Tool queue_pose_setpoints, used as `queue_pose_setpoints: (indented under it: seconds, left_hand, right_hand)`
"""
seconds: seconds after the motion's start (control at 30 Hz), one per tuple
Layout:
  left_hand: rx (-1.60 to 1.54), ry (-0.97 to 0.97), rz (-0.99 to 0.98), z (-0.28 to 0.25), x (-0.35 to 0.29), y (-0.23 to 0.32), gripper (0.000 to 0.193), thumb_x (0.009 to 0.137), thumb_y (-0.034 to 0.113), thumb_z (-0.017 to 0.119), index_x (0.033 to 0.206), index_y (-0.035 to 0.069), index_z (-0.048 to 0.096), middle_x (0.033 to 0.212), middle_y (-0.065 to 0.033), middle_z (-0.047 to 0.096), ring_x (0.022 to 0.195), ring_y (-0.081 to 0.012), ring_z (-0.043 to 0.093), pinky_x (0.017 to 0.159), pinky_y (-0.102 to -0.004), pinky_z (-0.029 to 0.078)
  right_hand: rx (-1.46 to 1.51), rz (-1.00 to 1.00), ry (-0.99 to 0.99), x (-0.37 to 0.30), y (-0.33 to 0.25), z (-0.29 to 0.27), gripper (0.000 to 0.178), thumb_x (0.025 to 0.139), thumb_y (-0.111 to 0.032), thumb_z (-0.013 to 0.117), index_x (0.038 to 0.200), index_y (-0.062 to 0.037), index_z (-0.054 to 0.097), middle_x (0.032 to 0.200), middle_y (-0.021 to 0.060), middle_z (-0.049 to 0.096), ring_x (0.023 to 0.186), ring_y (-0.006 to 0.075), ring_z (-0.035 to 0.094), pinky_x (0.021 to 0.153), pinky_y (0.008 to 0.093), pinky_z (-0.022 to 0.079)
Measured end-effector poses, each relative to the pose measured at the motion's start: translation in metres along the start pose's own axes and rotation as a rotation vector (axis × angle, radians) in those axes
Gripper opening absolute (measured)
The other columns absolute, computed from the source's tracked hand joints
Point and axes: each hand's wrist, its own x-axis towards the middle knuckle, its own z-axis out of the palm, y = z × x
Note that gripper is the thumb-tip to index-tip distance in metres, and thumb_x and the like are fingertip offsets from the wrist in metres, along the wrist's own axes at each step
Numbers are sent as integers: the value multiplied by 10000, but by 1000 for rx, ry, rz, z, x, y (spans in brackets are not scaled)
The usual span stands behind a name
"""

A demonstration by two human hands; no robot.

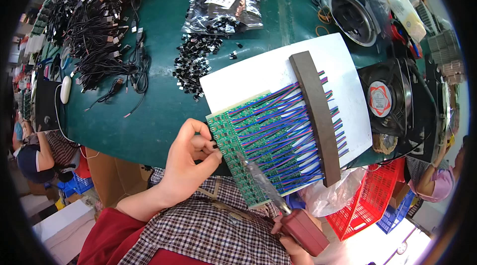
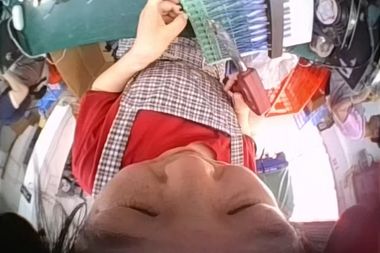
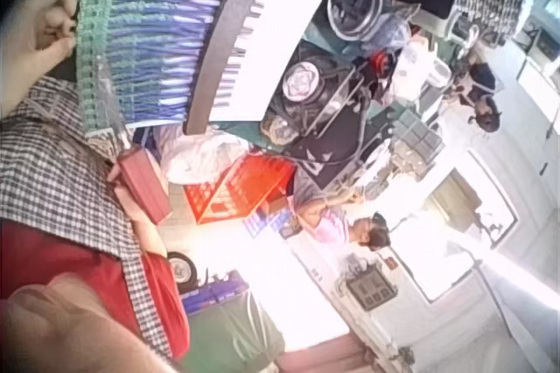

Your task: The person solders electronic components onto circuit boards using a soldering iron, then solders wire cables onto the boards before lifting the assembled unit.

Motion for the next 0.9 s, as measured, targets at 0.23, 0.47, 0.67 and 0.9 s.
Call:
queue_pose_setpoints:
  seconds: [0.23, 0.47, 0.67, 0.9]
  left_hand:
    - [147, -20, 95, -14, 0, 7, 299, 836, 45, 637, 1047, 20, 426, 776, -91, 631, 713, -134, 619, 664, -275, 498]
    - [540, 394, 303, -70, 52, 8, 255, 753, -47, 665, 1001, -10, 619, 788, -32, 562, 658, -92, 520, 642, -231, 456]
    - [787, 248, 332, -79, 66, 20, 153, 748, 14, 678, 895, 17, 638, 738, -96, 558, 653, -234, 557, 630, -348, 447]
    - [941, 282, 433, -83, 50, 15, 145, 756, 28, 683, 863, -3, 590, 752, -113, 562, 703, -253, 593, 642, -346, 468]
  right_hand:
    - [56, 174, 38, -10, 17, 0, 731, 690, -519, 764, 1100, 38, 527, 967, 98, 585, 669, 191, 599, 600, 289, 461]
    - [38, 77, 148, 5, -9, 18, 716, 688, -557, 744, 1026, 32, 518, 890, 93, 571, 529, 166, 541, 473, 267, 410]
    - [71, 71, 171, 10, -17, 27, 699, 682, -519, 762, 1025, 38, 515, 896, 90, 565, 526, 166, 541, 442, 261, 408]
    - [150, 74, 93, 4, -11, 17, 672, 722, -418, 774, 1142, 33, 505, 1026, 123, 586, 698, 201, 592, 636, 306, 487]
